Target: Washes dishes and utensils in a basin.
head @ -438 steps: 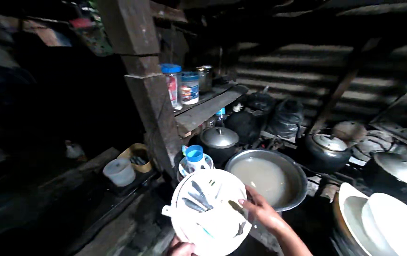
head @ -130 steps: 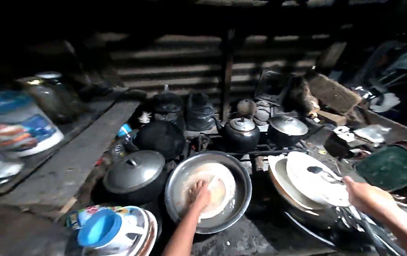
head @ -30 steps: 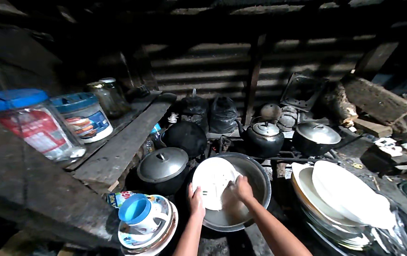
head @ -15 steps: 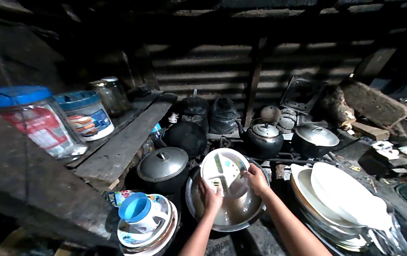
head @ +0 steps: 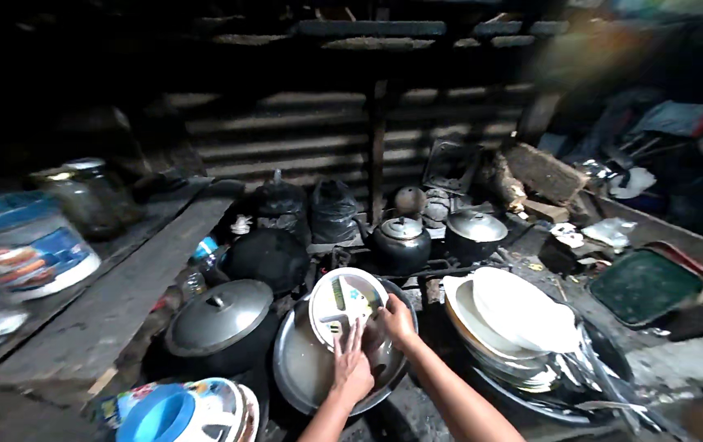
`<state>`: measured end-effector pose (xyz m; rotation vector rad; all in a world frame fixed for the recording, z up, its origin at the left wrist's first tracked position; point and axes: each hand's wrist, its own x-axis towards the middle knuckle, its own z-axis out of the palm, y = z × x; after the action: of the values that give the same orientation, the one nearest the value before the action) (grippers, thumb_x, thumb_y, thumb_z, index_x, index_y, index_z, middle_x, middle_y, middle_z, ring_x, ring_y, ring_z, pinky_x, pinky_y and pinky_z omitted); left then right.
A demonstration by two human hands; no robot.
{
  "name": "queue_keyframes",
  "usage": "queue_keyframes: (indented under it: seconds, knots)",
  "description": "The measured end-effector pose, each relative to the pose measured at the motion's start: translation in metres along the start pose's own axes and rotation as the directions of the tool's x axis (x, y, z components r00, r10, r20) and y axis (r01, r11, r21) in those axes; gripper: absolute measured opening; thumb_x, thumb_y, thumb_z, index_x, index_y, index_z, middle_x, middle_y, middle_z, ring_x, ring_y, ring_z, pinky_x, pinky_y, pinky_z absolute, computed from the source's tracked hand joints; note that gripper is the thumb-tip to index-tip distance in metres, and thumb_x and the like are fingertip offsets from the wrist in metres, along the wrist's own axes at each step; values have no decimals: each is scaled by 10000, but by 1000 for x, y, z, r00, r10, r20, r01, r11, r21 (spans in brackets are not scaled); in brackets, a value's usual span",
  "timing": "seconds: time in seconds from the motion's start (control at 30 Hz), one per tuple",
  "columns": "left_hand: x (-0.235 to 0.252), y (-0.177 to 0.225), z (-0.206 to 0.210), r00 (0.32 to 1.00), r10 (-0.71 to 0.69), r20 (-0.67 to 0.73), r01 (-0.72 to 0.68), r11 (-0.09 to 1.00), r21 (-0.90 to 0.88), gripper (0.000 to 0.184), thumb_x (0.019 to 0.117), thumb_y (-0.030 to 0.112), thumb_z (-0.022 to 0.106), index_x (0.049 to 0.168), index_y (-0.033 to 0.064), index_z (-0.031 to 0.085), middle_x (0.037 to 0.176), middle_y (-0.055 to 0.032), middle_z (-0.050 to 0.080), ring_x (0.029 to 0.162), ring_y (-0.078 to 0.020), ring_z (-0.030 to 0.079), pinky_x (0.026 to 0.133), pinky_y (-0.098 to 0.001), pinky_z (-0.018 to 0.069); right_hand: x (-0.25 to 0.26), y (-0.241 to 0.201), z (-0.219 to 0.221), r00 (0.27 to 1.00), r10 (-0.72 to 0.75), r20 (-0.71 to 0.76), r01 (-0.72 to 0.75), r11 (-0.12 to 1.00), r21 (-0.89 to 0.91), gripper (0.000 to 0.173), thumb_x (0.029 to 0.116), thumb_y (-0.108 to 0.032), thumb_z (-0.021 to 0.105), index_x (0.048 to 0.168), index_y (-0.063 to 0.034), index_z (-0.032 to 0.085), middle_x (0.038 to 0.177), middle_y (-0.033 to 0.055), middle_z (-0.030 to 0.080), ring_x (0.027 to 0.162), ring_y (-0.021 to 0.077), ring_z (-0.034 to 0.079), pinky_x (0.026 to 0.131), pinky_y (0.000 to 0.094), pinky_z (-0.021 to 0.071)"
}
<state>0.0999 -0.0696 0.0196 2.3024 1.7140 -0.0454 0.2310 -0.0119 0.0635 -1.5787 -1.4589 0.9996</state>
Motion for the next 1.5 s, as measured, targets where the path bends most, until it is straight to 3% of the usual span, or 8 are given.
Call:
queue_keyframes:
  seconds: [0.23, 0.33, 0.6, 0.7, 0.83, 1.07, 1.37, 1.5]
  knots:
    - [-5, -2, -3, 978, -38, 203, 45, 999, -30, 844, 936, 202, 656, 1628, 40, 201, 1720, -160, 28, 1582, -319, -114, 1237, -608, -64, -19, -10, -12, 924, -316, -215, 289, 946, -148, 438, 946, 42, 538, 1382, 40, 582, 1131, 239, 722, 1045, 353, 712, 960, 499, 539]
    - [-3, -23, -1, 972, -30, 234, 52, 995, -88, 595, 954, 188, 635, 1477, -43, 472, 1688, -197, 181, 1582, -352, 80, 1246, -584, 127, -25, -26, -42, 902, -297, -313, 255, 952, -167, 397, 962, 33, 522, 1351, 71, 589, 1116, 248, 718, 1045, 349, 708, 963, 481, 536]
    - [18, -77, 6, 847, -447, 289, 502, 851, -154, 785, 1038, 521, 502, 1542, -62, 351, 1624, -341, 214, 1522, -494, 184, 1216, -645, 148, -23, -73, -210, 842, -141, -521, 77, 987, -142, 462, 977, 6, 526, 1435, 9, 464, 1262, 284, 626, 1128, 414, 639, 932, 608, 505]
    - [27, -69, 5, 848, -380, 368, 474, 855, -209, 664, 1090, 489, 372, 1456, -49, 501, 1573, -312, 360, 1512, -459, 255, 1216, -624, 196, -27, -58, -276, 821, -85, -565, -51, 974, -221, 552, 951, 33, 566, 1484, -10, 428, 1323, 310, 589, 1177, 456, 605, 952, 646, 477]
    - [35, -52, 8, 936, -123, 330, 250, 892, -377, 701, 1082, 521, 387, 1571, 20, 356, 1639, -261, 271, 1537, -435, 209, 1240, -597, 172, -36, 2, -327, 820, 96, -564, -241, 952, -190, 499, 963, 50, 564, 1454, 34, 473, 1328, 357, 563, 1186, 494, 578, 948, 666, 459]
    - [43, -60, 11, 912, -382, 152, 410, 822, -396, 743, 1042, 568, 467, 1608, 111, 316, 1686, -258, 95, 1544, -497, 74, 1230, -620, 155, -52, 63, -323, 776, 402, -487, -419, 905, 80, 465, 1011, 28, 499, 1472, -27, 462, 1296, 236, 572, 1051, 273, 590, 880, 468, 493]
    - [34, -80, 4, 815, -551, 181, 569, 700, -431, 843, 1034, 540, 514, 1608, -1, 217, 1623, -337, 218, 1525, -494, 173, 1225, -577, 220, -43, 89, -315, 834, 470, -289, -549, 661, -511, 436, 1055, -168, 555, 1450, 14, 520, 1410, 312, 547, 1304, 453, 539, 1050, 631, 426]
    - [30, -79, -4, 807, -558, 194, 569, 647, -507, 871, 1025, 551, 529, 1604, -16, 210, 1638, -352, 126, 1525, -507, 150, 1227, -546, 236, -42, 29, -294, 908, 173, -383, -406, 598, -692, 486, 981, -163, 681, 1405, 44, 561, 1494, 390, 412, 1391, 606, 356, 1021, 772, 346]
